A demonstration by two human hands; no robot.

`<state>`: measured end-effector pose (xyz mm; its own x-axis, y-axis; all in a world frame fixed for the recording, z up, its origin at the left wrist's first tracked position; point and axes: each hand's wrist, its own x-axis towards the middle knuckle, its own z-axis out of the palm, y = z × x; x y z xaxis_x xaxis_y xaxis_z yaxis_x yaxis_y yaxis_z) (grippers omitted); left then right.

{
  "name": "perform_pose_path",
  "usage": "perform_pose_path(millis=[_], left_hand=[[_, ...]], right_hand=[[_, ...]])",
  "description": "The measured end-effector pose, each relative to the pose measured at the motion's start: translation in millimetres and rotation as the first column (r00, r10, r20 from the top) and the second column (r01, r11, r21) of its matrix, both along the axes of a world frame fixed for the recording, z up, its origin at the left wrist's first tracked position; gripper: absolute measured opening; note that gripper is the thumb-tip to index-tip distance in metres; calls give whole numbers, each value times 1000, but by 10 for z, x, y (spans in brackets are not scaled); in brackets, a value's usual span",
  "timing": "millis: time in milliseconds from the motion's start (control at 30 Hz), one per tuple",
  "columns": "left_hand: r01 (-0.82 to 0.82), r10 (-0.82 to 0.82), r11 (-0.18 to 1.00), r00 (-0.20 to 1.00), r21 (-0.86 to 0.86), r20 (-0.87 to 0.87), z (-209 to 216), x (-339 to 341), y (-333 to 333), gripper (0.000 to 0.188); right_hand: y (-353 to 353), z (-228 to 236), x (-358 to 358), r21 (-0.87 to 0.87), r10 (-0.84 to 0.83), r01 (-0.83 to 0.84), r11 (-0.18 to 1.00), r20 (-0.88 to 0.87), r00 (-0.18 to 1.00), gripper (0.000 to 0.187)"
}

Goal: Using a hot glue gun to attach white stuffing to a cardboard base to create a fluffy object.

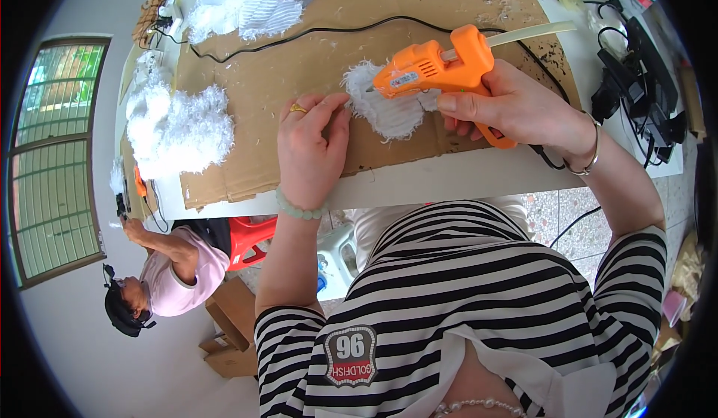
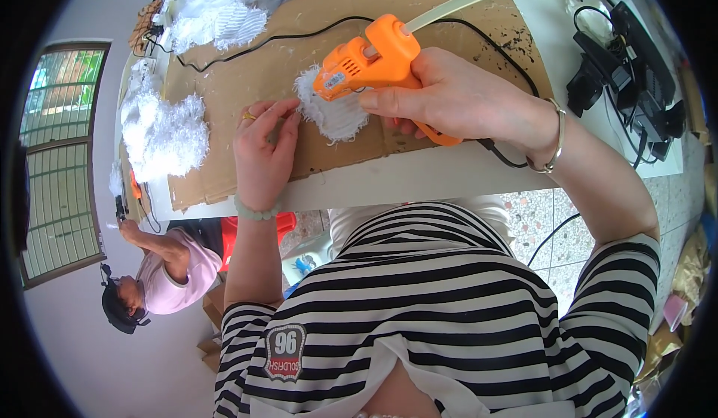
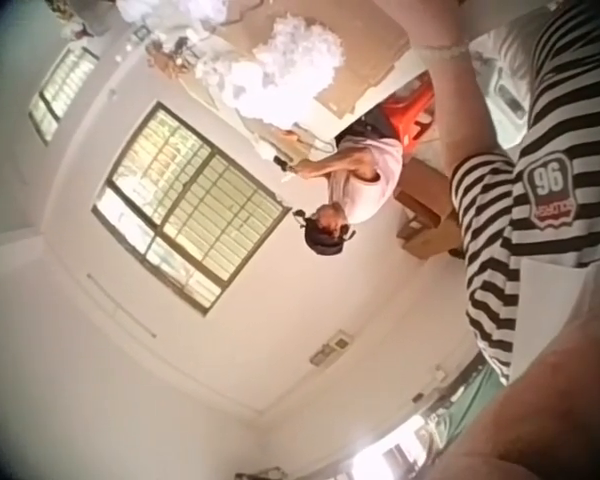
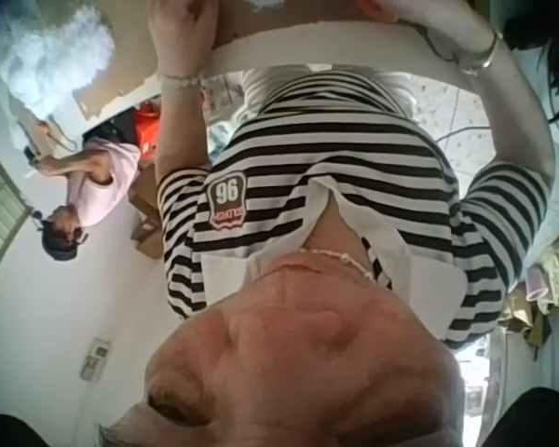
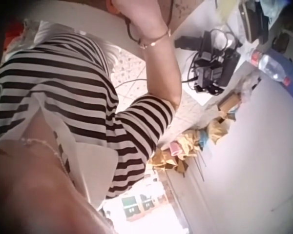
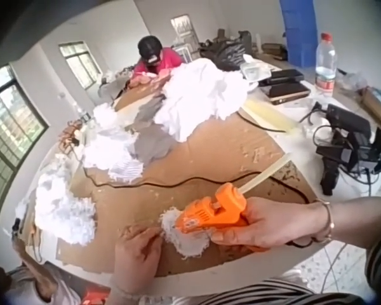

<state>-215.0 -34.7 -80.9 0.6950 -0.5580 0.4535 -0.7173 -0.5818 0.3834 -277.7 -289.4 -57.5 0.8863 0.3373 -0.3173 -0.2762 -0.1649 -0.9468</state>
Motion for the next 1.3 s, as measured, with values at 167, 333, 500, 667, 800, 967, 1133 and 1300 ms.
perform_pose_path(millis=[167,333,500,667,800,967,1133,1300], left_hand=[[9,-9,1000,1000,-5,14,-14,40,2,12],[47,-47,999,998,-7,42,-22,76,-24,10],[62,-61,998,997,-19,41,-25,126,-46,5],[63,-63,998,998,1,29,-17,173,-77,3],[43,-45,998,998,44,49,17,157,-77,3],[-3,-2,998,998,-60,-71,33,148,-34,4],[-125,91,965,984,-229,-153,79,-68,92,9],[4,-31,994,969,110,247,-3,-345,80,27]], right_hand=[[55,17,62,-80,27,-28,996,-19,999,32],[107,3,120,-46,41,-41,998,-10,999,33],[129,34,153,-70,38,-37,997,23,999,35],[99,148,141,-190,66,-68,979,-21,998,38],[-15,130,51,-171,1,-2,985,-4,1000,37],[-160,175,-87,48,-166,163,985,63,984,37],[-161,127,-61,183,-207,184,966,121,971,41],[-47,68,76,288,-221,157,945,205,954,39]])
